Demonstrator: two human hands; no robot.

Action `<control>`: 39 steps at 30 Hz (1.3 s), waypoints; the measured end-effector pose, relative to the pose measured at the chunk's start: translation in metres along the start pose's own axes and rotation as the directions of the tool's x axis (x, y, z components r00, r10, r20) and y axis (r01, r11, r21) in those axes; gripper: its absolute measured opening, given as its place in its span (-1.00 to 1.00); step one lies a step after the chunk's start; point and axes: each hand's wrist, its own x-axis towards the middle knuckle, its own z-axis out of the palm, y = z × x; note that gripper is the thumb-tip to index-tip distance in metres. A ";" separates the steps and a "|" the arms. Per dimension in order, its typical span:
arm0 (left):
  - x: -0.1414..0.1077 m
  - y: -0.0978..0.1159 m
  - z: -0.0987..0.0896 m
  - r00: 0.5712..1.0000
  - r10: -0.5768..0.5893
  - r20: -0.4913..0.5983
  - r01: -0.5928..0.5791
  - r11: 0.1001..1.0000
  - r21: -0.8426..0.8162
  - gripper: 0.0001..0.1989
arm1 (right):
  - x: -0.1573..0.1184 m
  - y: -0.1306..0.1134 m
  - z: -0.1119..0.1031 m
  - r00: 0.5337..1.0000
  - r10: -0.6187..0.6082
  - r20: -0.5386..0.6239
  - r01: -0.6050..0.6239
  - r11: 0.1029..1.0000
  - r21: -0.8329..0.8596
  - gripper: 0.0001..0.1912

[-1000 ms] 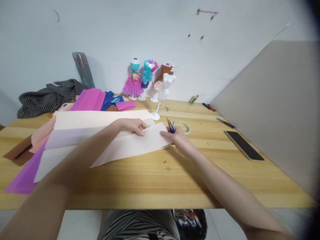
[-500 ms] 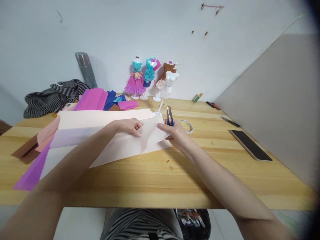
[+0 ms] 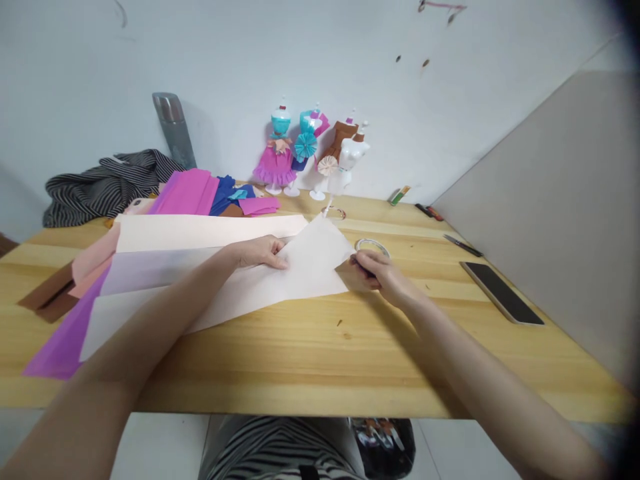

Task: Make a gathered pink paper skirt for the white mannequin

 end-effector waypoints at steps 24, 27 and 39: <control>-0.004 0.003 0.010 1.000 0.004 -0.011 -0.004 0.999 -0.046 -0.72 | -0.013 0.012 0.073 0.782 -0.346 0.519 0.579 0.712 -0.397 -0.70; -0.004 0.002 0.010 1.000 0.003 -0.005 -0.003 0.999 -0.049 -0.72 | -0.012 0.015 0.076 0.777 -0.347 0.525 0.590 0.693 -0.415 -0.71; -0.002 -0.003 0.009 1.000 0.003 0.000 -0.003 0.998 -0.058 -0.73 | -0.011 0.015 0.082 0.748 -0.371 0.550 0.597 0.737 -0.315 -0.68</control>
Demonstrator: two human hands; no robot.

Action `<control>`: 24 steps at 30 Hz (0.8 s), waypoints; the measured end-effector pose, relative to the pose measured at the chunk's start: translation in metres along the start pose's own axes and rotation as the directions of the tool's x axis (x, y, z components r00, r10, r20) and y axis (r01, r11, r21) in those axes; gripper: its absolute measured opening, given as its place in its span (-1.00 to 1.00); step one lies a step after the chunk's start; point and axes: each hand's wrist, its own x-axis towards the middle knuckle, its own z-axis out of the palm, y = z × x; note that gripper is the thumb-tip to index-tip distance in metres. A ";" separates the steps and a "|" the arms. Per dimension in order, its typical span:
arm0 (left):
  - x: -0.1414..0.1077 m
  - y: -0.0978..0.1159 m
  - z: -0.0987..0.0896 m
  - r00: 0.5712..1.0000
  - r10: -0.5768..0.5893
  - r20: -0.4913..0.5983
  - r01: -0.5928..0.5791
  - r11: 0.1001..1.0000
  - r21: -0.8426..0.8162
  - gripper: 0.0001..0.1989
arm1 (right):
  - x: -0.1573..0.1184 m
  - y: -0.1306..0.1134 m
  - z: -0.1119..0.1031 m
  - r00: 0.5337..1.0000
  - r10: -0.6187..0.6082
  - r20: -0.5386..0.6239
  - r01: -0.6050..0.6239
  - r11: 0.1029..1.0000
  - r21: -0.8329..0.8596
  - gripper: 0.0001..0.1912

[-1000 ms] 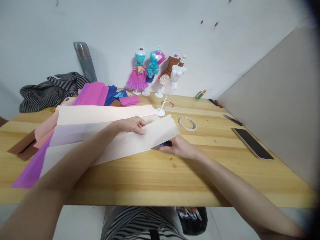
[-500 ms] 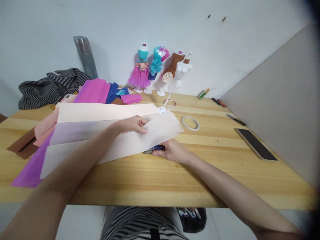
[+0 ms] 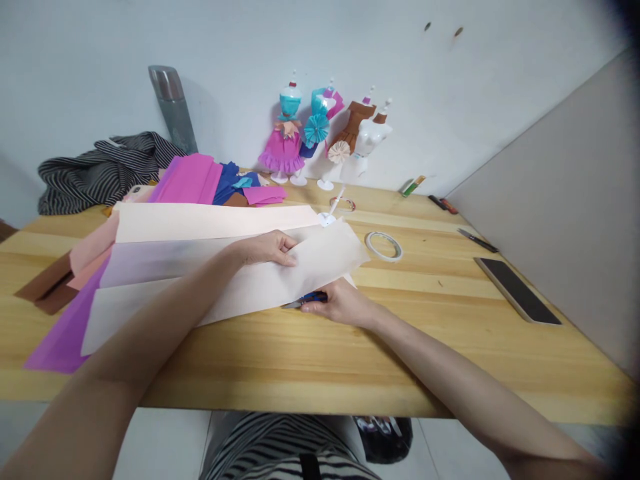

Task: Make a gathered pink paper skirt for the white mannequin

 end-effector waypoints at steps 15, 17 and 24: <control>0.002 -0.001 0.001 1.000 -0.004 -0.002 0.004 1.000 0.012 -0.71 | -0.001 -0.001 0.004 0.999 -0.044 -0.023 0.046 0.994 0.104 -0.74; 0.002 -0.001 0.001 1.000 -0.006 -0.002 0.006 1.000 0.012 -0.71 | -0.001 -0.001 0.004 0.999 -0.035 -0.024 0.037 0.993 0.111 -0.73; 0.002 0.000 0.001 1.000 -0.018 0.004 0.018 1.000 0.013 -0.69 | -0.002 0.000 0.006 1.000 -0.021 -0.023 0.024 0.990 0.141 -0.72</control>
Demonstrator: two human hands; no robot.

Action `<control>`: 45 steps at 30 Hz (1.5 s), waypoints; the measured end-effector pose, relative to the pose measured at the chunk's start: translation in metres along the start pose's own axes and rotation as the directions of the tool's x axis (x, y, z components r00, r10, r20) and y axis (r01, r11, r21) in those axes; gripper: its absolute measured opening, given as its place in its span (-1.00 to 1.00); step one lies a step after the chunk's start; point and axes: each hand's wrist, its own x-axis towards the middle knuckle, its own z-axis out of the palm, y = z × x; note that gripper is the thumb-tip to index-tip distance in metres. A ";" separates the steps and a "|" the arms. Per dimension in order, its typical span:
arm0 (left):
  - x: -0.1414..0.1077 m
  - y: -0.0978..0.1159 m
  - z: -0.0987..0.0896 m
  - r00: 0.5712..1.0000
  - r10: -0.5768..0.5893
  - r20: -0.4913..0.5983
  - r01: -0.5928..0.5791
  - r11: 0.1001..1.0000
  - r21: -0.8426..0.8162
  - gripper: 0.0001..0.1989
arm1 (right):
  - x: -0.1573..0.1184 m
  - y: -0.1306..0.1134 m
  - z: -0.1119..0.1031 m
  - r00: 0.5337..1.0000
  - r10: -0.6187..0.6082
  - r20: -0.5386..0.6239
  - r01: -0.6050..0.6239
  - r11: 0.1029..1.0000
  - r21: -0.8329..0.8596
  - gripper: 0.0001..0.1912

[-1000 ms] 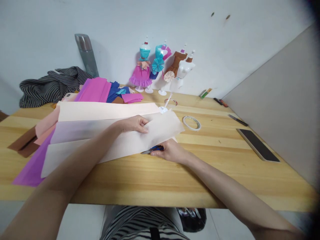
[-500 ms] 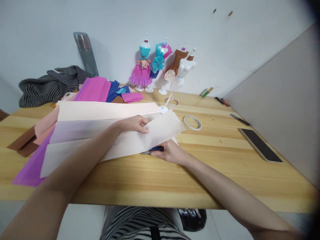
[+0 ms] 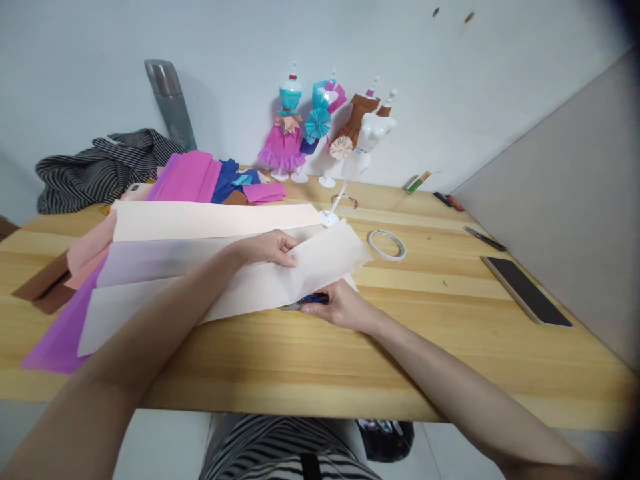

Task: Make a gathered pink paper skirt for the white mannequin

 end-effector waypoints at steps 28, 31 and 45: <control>-0.001 0.001 0.001 1.000 -0.020 0.010 0.020 1.000 -0.010 -0.67 | -0.002 0.006 0.005 0.997 0.082 -0.003 -0.082 0.997 -0.014 -0.78; -0.001 0.001 0.000 1.000 -0.017 0.010 0.017 1.000 -0.003 -0.67 | -0.002 0.006 0.006 0.996 0.086 -0.023 -0.087 0.996 -0.018 -0.79; -0.002 0.004 0.002 1.000 -0.023 0.004 0.023 0.999 -0.029 -0.67 | -0.003 0.004 0.008 0.990 0.137 -0.032 -0.137 0.990 -0.014 -0.81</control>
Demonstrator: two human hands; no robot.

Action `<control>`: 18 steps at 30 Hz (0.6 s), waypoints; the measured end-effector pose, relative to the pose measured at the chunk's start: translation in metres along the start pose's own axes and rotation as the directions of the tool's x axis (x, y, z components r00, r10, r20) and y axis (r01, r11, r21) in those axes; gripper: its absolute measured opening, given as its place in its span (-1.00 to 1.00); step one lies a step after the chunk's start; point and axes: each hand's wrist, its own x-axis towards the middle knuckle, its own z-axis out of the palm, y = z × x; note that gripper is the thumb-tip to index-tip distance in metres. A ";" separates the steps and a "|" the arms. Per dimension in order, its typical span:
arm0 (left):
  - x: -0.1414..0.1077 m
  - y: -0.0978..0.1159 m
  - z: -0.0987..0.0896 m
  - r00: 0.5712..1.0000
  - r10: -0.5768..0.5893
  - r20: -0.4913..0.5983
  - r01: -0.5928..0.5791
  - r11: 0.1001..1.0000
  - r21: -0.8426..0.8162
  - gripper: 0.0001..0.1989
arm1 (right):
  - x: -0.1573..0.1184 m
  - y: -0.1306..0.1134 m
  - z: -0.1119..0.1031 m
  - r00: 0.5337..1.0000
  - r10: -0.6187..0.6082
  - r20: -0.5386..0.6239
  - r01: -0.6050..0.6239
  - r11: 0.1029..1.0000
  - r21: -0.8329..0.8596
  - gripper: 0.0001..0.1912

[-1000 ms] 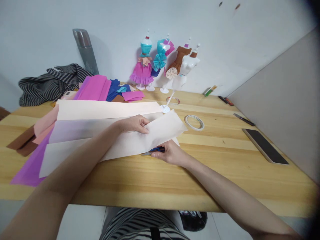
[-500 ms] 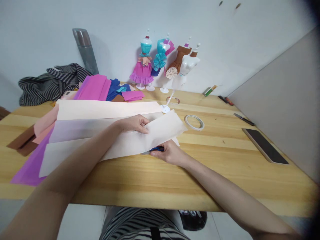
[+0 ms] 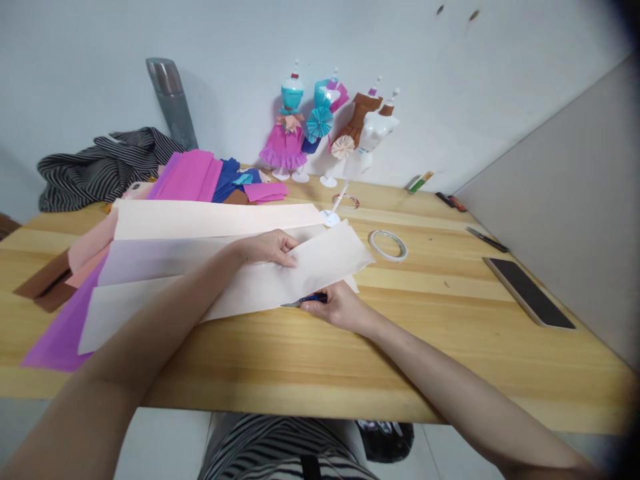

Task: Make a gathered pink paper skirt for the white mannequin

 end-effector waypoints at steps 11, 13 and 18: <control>-0.001 -0.001 0.000 1.000 0.005 -0.020 -0.004 0.999 0.035 -0.70 | 0.001 -0.002 0.000 0.997 -0.067 0.031 0.067 0.997 -0.028 -0.79; -0.001 -0.003 -0.001 1.000 0.015 -0.015 -0.014 0.999 0.035 -0.70 | 0.001 -0.004 -0.001 0.997 -0.065 0.039 0.067 0.997 -0.048 -0.78; -0.001 -0.006 -0.003 1.000 0.029 -0.008 -0.029 0.999 0.037 -0.69 | 0.001 -0.012 -0.005 0.998 -0.042 0.042 0.048 0.988 -0.145 -0.78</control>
